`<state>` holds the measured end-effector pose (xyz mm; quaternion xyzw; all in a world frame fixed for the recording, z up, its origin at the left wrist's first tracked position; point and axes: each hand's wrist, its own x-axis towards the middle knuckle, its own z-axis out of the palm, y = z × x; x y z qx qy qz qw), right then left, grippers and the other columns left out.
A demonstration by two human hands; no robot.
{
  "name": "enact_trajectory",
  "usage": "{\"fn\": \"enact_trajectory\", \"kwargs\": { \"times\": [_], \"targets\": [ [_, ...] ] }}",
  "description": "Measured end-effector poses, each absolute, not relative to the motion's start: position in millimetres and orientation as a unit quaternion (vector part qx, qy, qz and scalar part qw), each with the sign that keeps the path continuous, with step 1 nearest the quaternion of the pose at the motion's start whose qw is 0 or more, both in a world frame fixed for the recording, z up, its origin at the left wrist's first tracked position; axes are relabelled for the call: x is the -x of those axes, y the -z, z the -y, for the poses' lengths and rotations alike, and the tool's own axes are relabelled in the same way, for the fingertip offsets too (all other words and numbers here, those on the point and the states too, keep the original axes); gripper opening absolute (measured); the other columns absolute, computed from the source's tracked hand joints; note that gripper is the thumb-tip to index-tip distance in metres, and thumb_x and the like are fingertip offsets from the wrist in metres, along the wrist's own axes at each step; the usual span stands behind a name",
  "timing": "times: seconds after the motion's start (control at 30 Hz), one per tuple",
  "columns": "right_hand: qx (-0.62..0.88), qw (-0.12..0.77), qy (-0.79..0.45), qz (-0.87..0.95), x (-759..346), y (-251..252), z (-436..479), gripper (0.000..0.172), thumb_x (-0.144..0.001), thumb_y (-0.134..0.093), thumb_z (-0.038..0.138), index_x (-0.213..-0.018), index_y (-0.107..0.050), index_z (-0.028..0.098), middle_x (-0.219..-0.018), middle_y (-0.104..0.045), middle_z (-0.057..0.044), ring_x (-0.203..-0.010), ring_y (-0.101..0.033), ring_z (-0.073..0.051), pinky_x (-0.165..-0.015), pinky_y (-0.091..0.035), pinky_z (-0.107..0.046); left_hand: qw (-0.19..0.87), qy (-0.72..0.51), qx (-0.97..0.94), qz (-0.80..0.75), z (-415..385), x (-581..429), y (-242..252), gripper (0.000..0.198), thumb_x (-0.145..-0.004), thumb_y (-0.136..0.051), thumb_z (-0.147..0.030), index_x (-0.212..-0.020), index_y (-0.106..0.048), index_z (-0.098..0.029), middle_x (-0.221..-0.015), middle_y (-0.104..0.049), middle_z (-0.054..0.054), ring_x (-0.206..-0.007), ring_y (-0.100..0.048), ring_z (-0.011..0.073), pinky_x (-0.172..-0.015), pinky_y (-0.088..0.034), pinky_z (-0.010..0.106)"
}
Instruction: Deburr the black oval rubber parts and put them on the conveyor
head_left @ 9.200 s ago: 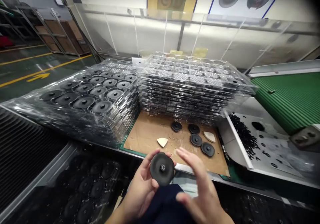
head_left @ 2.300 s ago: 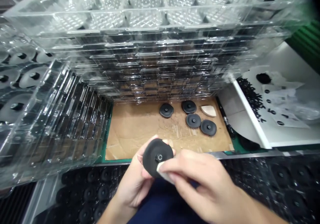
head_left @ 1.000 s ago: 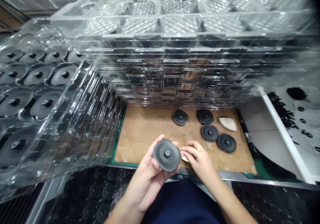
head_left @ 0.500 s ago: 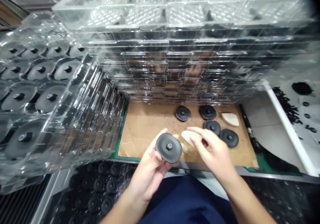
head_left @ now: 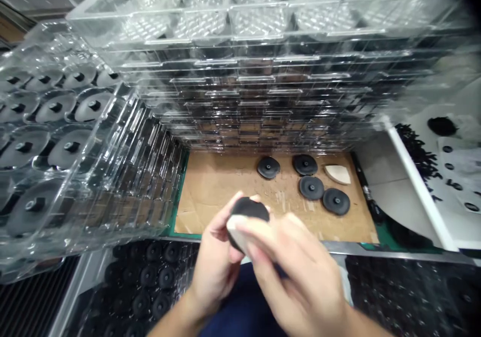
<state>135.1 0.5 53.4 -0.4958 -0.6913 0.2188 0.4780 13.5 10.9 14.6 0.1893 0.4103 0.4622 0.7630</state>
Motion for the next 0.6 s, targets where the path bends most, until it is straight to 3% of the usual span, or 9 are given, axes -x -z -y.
{"fn": "enact_trajectory", "kwargs": {
  "times": [0.1,0.23,0.33,0.43,0.5,0.6],
  "targets": [
    [0.495,0.440,-0.272,0.698,-137,-55,0,0.021,-0.086,-0.052,0.009,-0.101,-0.065,0.016,-0.076,-0.069,-0.003,-0.064,-0.060,-0.013,-0.060,-0.049,-0.026,0.746,-0.502,-0.191,-0.394,-9,-14,-12,0.065,-0.047,-0.087,-0.039,-0.109,-0.068,-0.034,-0.112,-0.072,-0.001,-0.100,-0.067,0.0203,-0.088,-0.051,0.026],
    [0.507,0.478,-0.201,0.688,-141,-57,-8,0.022,-0.089,-0.048,0.011,-0.107,-0.060,0.012,-0.094,-0.072,-0.007,-0.076,-0.063,-0.015,-0.069,-0.050,-0.029,0.764,-0.463,-0.217,-0.394,-6,-19,-12,0.052,-0.049,-0.086,-0.040,-0.098,-0.073,-0.026,-0.089,-0.077,0.001,-0.086,-0.070,0.0198,-0.085,-0.053,0.027],
    [0.458,0.457,-0.263,0.716,-153,-55,-1,0.022,-0.088,-0.049,0.009,-0.107,-0.061,0.013,-0.089,-0.071,-0.004,-0.073,-0.063,-0.013,-0.068,-0.050,-0.026,0.774,-0.477,-0.212,-0.359,-7,-16,-12,0.057,-0.050,-0.086,-0.036,-0.104,-0.070,-0.031,-0.104,-0.075,0.000,-0.093,-0.070,0.0205,-0.089,-0.053,0.028],
    [0.493,0.375,-0.306,0.723,-169,-55,13,0.020,-0.087,-0.051,0.011,-0.103,-0.063,0.017,-0.077,-0.068,0.000,-0.063,-0.059,-0.011,-0.063,-0.047,-0.023,0.785,-0.482,-0.193,-0.337,-8,-15,-10,0.059,-0.051,-0.087,-0.032,-0.108,-0.069,-0.032,-0.112,-0.073,-0.001,-0.096,-0.069,0.0199,-0.086,-0.054,0.026],
    [0.547,0.334,-0.253,0.725,-175,-59,14,0.022,-0.089,-0.050,0.013,-0.106,-0.063,0.017,-0.081,-0.068,-0.001,-0.067,-0.060,-0.013,-0.065,-0.046,-0.026,0.795,-0.465,-0.182,-0.343,-7,-19,-10,0.061,-0.050,-0.087,-0.036,-0.108,-0.069,-0.031,-0.109,-0.073,0.000,-0.097,-0.068,0.0204,-0.086,-0.053,0.026],
    [0.536,0.333,-0.137,0.763,-176,-66,-1,0.023,-0.092,-0.048,0.015,-0.105,-0.067,0.017,-0.076,-0.067,-0.002,-0.065,-0.056,-0.015,-0.060,-0.038,-0.031,0.804,-0.414,-0.174,-0.389,-5,-26,-11,0.064,-0.051,-0.084,-0.046,-0.109,-0.069,-0.025,-0.103,-0.073,0.006,-0.101,-0.066,0.0278,-0.092,-0.051,0.037]
  ]
}}
